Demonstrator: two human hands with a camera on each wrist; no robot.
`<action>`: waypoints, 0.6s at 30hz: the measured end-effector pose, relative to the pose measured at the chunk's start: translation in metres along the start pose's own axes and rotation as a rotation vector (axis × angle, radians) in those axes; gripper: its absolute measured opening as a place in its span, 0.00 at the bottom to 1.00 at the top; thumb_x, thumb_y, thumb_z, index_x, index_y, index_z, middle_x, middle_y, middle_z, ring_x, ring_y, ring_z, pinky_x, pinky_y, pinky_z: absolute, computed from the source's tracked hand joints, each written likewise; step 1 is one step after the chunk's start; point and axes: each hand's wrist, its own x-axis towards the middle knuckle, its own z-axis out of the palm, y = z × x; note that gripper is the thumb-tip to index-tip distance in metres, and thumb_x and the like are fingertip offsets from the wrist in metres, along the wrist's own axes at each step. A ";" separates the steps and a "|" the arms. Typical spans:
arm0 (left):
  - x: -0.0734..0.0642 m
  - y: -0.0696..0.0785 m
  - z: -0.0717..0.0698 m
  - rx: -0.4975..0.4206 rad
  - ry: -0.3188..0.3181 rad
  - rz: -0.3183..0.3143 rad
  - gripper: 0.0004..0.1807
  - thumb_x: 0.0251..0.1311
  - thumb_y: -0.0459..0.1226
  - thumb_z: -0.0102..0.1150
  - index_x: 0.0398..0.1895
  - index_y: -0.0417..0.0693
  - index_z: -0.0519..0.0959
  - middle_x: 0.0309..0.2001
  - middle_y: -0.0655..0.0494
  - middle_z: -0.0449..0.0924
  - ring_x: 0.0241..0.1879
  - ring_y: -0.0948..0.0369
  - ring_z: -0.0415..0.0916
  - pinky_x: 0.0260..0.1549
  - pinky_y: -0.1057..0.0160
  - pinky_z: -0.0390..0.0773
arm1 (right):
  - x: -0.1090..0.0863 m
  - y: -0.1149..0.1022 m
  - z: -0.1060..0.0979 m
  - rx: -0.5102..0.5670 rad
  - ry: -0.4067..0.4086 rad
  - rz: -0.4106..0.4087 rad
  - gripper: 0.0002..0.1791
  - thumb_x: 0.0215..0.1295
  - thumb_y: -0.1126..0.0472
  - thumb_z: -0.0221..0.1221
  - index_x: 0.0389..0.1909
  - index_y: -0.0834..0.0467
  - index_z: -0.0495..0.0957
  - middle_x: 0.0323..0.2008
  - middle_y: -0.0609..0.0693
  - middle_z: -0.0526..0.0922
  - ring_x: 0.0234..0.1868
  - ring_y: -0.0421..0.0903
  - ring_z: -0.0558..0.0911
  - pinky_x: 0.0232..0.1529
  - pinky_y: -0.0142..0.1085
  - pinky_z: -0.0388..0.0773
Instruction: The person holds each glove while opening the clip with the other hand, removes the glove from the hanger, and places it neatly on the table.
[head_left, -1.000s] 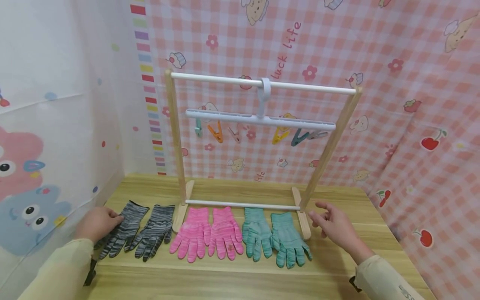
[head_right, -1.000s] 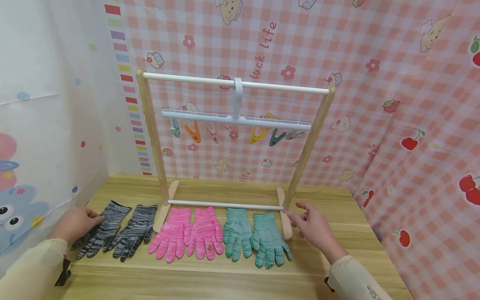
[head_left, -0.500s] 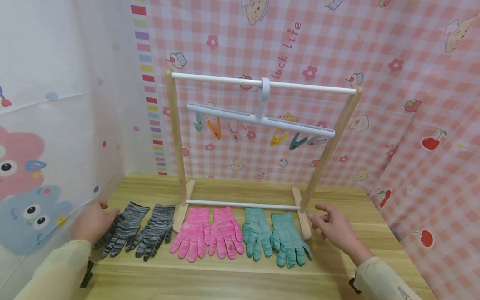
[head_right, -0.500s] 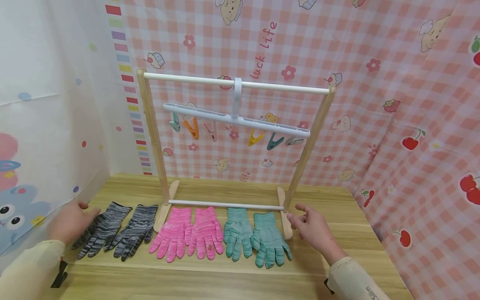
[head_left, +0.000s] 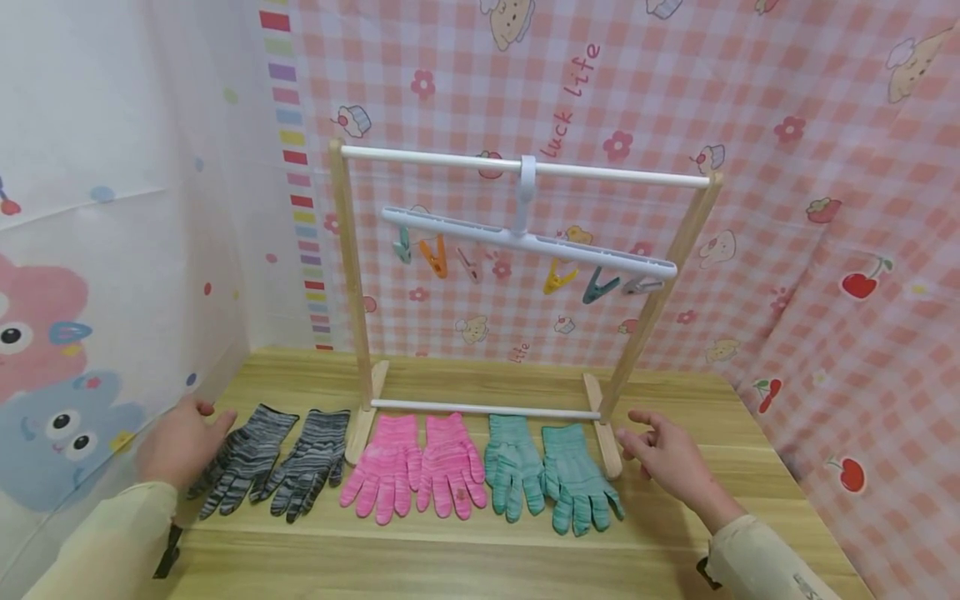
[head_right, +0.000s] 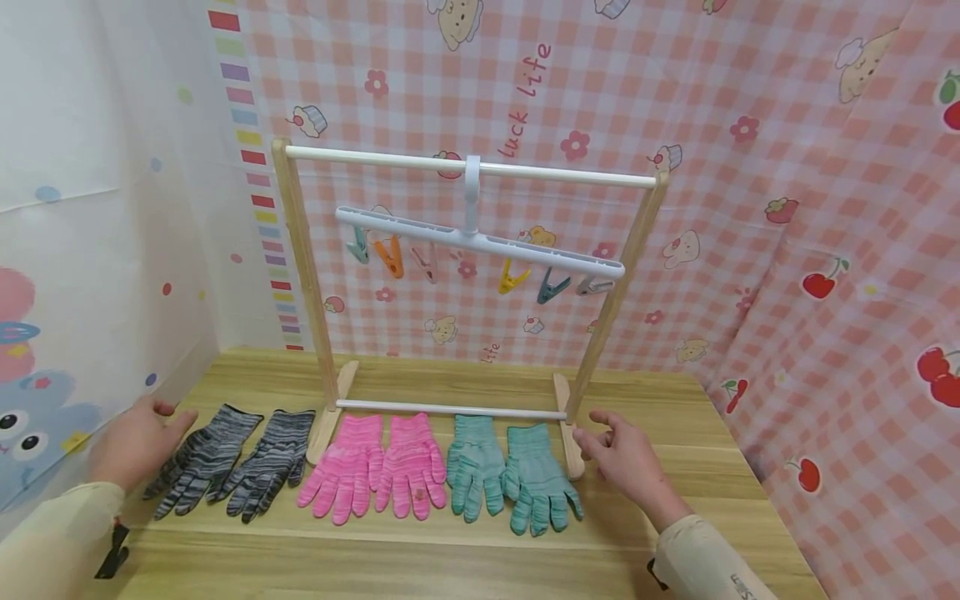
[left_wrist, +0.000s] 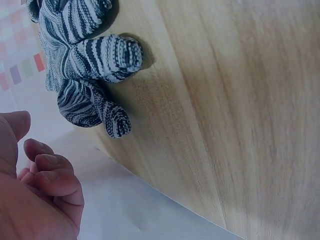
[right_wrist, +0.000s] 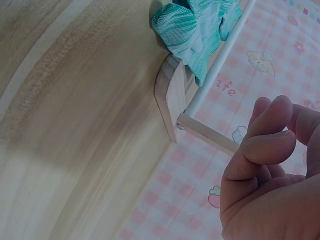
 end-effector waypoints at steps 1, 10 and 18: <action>0.000 0.000 -0.001 0.000 0.001 0.006 0.34 0.78 0.55 0.54 0.61 0.28 0.71 0.45 0.28 0.84 0.29 0.49 0.80 0.24 0.51 0.76 | 0.000 0.000 0.000 0.001 0.002 0.001 0.37 0.80 0.47 0.60 0.78 0.66 0.64 0.38 0.59 0.90 0.26 0.50 0.81 0.26 0.37 0.77; -0.006 -0.006 -0.009 0.012 0.020 0.106 0.36 0.79 0.57 0.52 0.60 0.26 0.71 0.43 0.29 0.86 0.33 0.45 0.84 0.29 0.46 0.80 | -0.001 0.020 -0.014 -0.081 0.041 -0.006 0.39 0.81 0.47 0.60 0.78 0.69 0.62 0.39 0.60 0.90 0.26 0.50 0.83 0.28 0.36 0.79; -0.014 -0.011 -0.017 -0.071 0.052 0.197 0.40 0.78 0.61 0.53 0.62 0.28 0.71 0.43 0.33 0.85 0.35 0.46 0.84 0.29 0.48 0.82 | -0.003 0.050 -0.054 -0.283 0.107 0.015 0.46 0.82 0.41 0.55 0.79 0.75 0.56 0.44 0.64 0.90 0.32 0.50 0.88 0.31 0.40 0.81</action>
